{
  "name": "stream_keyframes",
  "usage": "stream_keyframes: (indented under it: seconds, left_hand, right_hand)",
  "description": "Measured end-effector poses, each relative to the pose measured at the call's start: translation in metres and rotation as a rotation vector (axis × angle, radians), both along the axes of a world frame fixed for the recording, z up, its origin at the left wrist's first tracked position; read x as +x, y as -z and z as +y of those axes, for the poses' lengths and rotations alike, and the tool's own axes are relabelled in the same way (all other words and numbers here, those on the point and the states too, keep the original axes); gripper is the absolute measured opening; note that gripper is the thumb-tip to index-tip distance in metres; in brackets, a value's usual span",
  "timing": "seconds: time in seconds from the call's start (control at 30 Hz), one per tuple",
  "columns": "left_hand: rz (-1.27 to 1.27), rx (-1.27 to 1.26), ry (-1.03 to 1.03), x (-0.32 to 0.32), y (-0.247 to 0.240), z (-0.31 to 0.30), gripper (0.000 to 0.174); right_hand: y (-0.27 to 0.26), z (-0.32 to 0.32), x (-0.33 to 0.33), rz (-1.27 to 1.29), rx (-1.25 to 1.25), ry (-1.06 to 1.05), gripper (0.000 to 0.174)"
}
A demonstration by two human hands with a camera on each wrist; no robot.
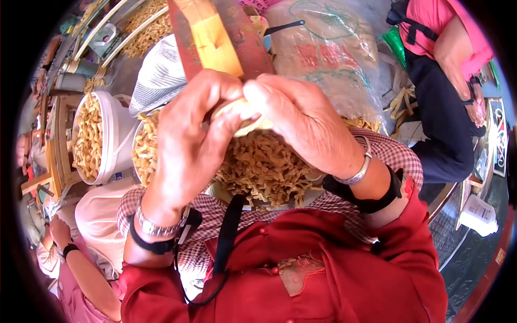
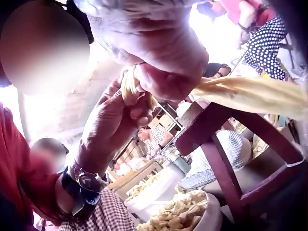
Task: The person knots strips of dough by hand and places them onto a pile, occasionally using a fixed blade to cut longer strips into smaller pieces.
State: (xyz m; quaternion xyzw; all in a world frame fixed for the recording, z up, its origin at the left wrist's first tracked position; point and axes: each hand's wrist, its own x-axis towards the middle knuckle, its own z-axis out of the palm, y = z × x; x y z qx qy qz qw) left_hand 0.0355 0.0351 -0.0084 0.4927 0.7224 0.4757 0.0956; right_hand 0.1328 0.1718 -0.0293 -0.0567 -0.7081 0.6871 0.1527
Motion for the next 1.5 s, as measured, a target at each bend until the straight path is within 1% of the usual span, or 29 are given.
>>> stream_keyframes:
  seconds: [0.03,0.07,0.1,0.2,0.23,0.3,0.33,0.37,0.43,0.53,0.6,0.63,0.67,0.73,0.77,0.8,0.87,0.9,1.0,1.03,1.07,1.13,1.23,1.33,1.4,1.47,1.5]
  left_hand:
    - [-0.193,-0.014,-0.003,-0.001,-0.001,-0.001,0.011]
    - [-0.387,-0.025,-0.003,-0.003,-0.001,-0.001,0.010]
    - [-0.570,0.075,0.068,-0.005,0.003,-0.001,0.011]
    - [-1.065,0.266,0.154,-0.005,-0.003,-0.005,0.024]
    - [-1.129,0.301,0.154,-0.002,-0.007,-0.004,0.035]
    - [-1.235,0.311,0.191,0.003,-0.010,-0.002,0.043]
    - [-1.289,0.316,0.213,0.004,-0.011,-0.002,0.047]
    - [-1.302,0.315,0.388,-0.005,-0.004,-0.004,0.055]
    - [-1.206,0.168,0.297,-0.002,-0.018,-0.005,0.052]
    - [-0.643,0.066,0.153,0.003,-0.012,-0.004,0.046]
    - [0.065,0.019,0.118,-0.003,-0.001,-0.001,0.043]
    - [-0.031,-0.007,0.122,-0.001,-0.003,-0.001,0.044]
    - [-0.126,-0.032,0.122,0.002,-0.005,-0.001,0.045]
    - [-0.350,0.039,0.119,0.003,0.004,0.000,0.047]
    - [-0.527,0.094,0.089,0.005,0.013,0.001,0.052]
    - [-0.625,0.042,0.070,0.006,0.005,0.001,0.056]
    - [-0.907,0.058,0.285,-0.002,0.003,-0.004,0.059]
    - [-1.021,0.067,0.271,0.003,0.000,-0.005,0.058]
    - [-1.228,0.134,0.266,-0.010,-0.007,-0.008,0.055]
    - [-1.204,0.206,0.256,-0.013,-0.009,-0.011,0.053]
    - [-1.225,0.249,0.243,-0.021,-0.008,-0.016,0.052]
    - [-1.240,0.233,0.127,-0.019,-0.017,-0.017,0.052]
    - [-1.120,0.229,0.094,-0.018,-0.011,-0.011,0.050]
    - [-0.701,-0.066,-0.081,-0.018,-0.009,-0.017,0.046]
    - [-0.788,-0.039,-0.097,-0.017,-0.008,-0.016,0.032]
    - [-0.856,-0.051,-0.103,-0.017,-0.007,-0.017,0.027]
    - [-0.905,-0.004,-0.097,-0.018,-0.004,-0.017,0.024]
  right_hand:
    - [0.005,0.004,0.001,-0.012,0.091,-0.008,0.031]
    - [0.004,0.004,0.001,0.010,0.086,-0.012,0.028]
    - [0.003,0.005,0.001,0.028,0.081,-0.012,0.026]
    - [0.002,0.007,0.005,0.072,0.113,-0.031,0.024]
    - [-0.001,0.005,0.006,0.090,0.133,-0.014,0.023]
    - [-0.001,0.003,0.006,0.120,0.159,0.028,0.020]
    - [-0.002,0.005,0.007,0.114,0.142,0.002,0.020]
    - [-0.003,0.007,0.007,0.107,0.125,-0.022,0.020]
    - [-0.001,0.008,0.010,0.082,0.103,-0.020,0.021]
    - [0.001,0.005,0.011,-0.017,0.006,-0.024,0.023]
    - [0.010,0.001,0.010,0.042,0.002,-0.071,0.023]
    - [0.014,-0.001,0.009,0.072,-0.002,-0.091,0.023]
    - [0.013,-0.001,0.008,0.042,-0.018,-0.074,0.023]
    - [0.011,-0.003,0.005,-0.024,-0.057,-0.042,0.025]
    - [0.011,-0.001,0.005,-0.034,-0.100,-0.048,0.029]
    - [0.012,-0.003,0.005,0.021,-0.161,-0.042,0.029]
    - [0.015,-0.008,0.004,0.132,-0.280,-0.024,0.031]
    - [0.016,-0.010,0.004,0.189,-0.340,-0.014,0.032]
    - [0.022,0.016,0.011,0.080,0.280,-0.067,0.022]
    - [0.020,0.014,0.010,0.145,0.334,0.058,0.020]
    - [0.017,0.021,0.012,0.103,0.376,0.076,0.018]
    - [0.016,0.023,0.014,0.096,0.441,0.101,0.017]
    - [0.025,0.021,0.011,0.061,0.401,0.108,0.018]
    - [0.023,0.018,0.008,-0.153,0.088,0.012,0.020]
    - [0.026,0.009,0.003,-0.156,0.052,-0.006,0.021]
    - [0.023,0.004,0.000,-0.181,0.067,-0.064,0.024]
    - [0.018,0.001,-0.001,-0.194,0.064,-0.092,0.024]
